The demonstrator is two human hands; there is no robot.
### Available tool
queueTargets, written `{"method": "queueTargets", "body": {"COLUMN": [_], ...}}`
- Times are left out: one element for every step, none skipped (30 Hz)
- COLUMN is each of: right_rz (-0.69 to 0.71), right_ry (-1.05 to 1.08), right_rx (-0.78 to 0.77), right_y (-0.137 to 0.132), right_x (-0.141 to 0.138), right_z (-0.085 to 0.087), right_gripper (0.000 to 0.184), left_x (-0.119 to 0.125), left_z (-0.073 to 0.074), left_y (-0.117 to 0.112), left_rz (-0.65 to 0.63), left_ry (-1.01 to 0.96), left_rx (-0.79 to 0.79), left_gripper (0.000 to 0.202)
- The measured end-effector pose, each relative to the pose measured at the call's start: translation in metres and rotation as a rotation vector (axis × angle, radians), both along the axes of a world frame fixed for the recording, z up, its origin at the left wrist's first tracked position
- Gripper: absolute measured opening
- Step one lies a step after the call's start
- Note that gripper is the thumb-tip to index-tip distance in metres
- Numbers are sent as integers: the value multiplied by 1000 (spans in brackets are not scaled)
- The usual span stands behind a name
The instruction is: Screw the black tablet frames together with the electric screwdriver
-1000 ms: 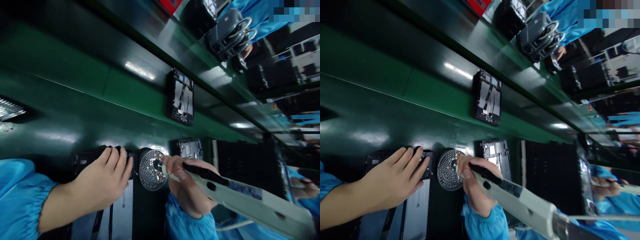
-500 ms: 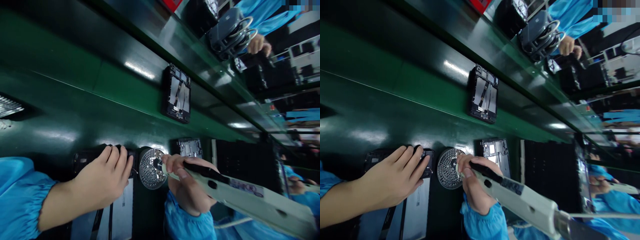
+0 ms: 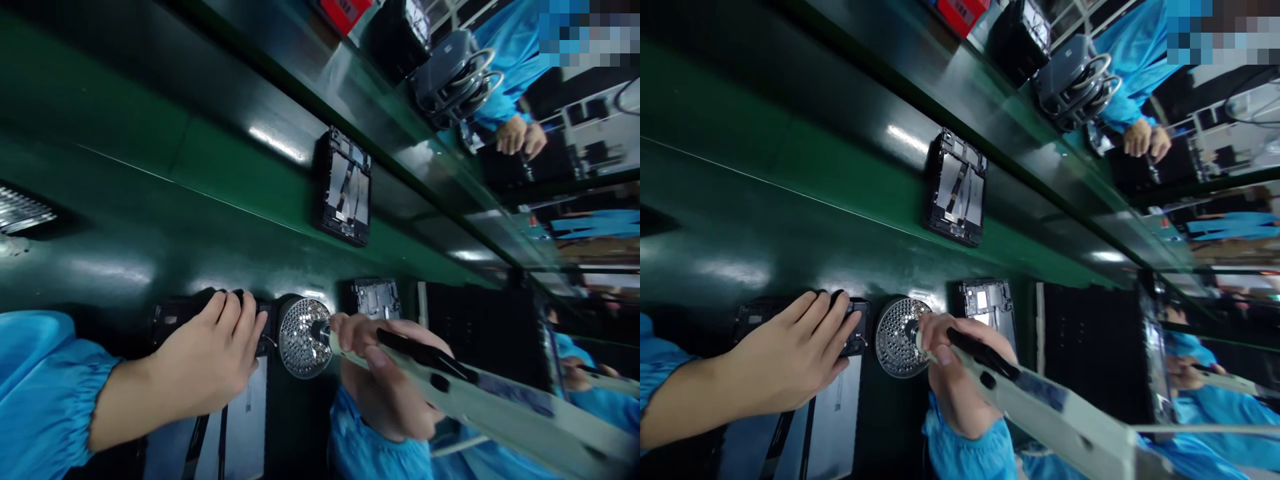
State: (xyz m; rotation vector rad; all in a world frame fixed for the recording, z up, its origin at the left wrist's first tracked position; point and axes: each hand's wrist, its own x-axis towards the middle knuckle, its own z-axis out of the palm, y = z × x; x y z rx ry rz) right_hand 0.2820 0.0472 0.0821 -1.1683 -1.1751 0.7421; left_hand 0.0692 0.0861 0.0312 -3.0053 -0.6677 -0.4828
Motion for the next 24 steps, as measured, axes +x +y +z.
{"method": "queueTargets", "body": {"right_rz": [5, 3, 0, -2, 10, 38, 76, 122, 169, 202, 221, 219, 211, 208, 199, 196, 201, 207, 210, 206, 205, 209, 205, 203], "right_ry": [2, 5, 3, -6, -22, -43, -64, -76, -81, -79, -75, -73, -77, -86, -94, -100, -102, -99, -92, -79, -67, -57, -49, -45], "right_rx": [-16, -33, -53, -62, -74, -92, -109, -128, -147, -158, -165, -152, -144, -138, -130, -125, -128, -134, -149, -161, -174, -186, -192, -198], "right_y": [-1, -1, -1, 0, 2, 5, 8, 11, 14, 17, 19, 20, 21, 22, 23, 23, 23, 23, 23, 24, 24, 24, 24, 24], "right_x": [-2, -5, -9, -14, -18, -22, -26, -29, -31, -33, -34, -34, -34, -35, -35, -35, -35, -36, -36, -36, -35, -35, -34, -34], "right_z": [7, 14, 20, 26, 31, 34, 35, 35, 34, 31, 29, 26, 24, 23, 22, 21, 21, 21, 21, 21, 22, 22, 22, 22], "right_gripper": [31, 31, 31, 31, 29, 29, 29, 30, 32, 34, 36, 36, 35, 35, 34, 35, 35, 36, 37, 37, 36, 36, 35, 35], "left_x": [0, -1, -1, -1, -1, -1, -1, -1, -1, -1, -1, 0, 0, 0, 0, 1, 1, 1, 1, 1, 2, 2, 2, 2], "left_z": [-1, -1, -2, -2, -2, -2, -1, -1, -1, -1, -1, -1, -1, -1, -1, -2, -2, -3, -3, -3, -3, -4, -4, -3], "left_y": [0, 0, 0, 0, 1, 1, 2, 3, 3, 3, 3, 3, 3, 3, 2, 2, 2, 1, 1, 1, 1, 1, 1, 2], "left_rz": [2, 1, -3, -8, -11, -10, -9, -7, -6, -7, -11, -13, -15, -18, -20, -19, -17, -15, -13, -11, -11, -14, -17, -20], "left_ry": [-13, -25, -33, -38, -40, -40, -40, -40, -39, -39, -39, -37, -39, -43, -47, -48, -50, -50, -51, -51, -53, -53, -53, -50], "left_rx": [-3, -6, -10, -15, -19, -25, -31, -37, -44, -49, -54, -58, -60, -59, -60, -62, -66, -70, -74, -78, -80, -81, -82, -83], "left_gripper": [48, 48, 49, 48, 48, 48, 48, 48, 48, 48, 48, 48, 48, 49, 49, 50, 49, 49, 49, 50, 50, 51, 51, 51]}}
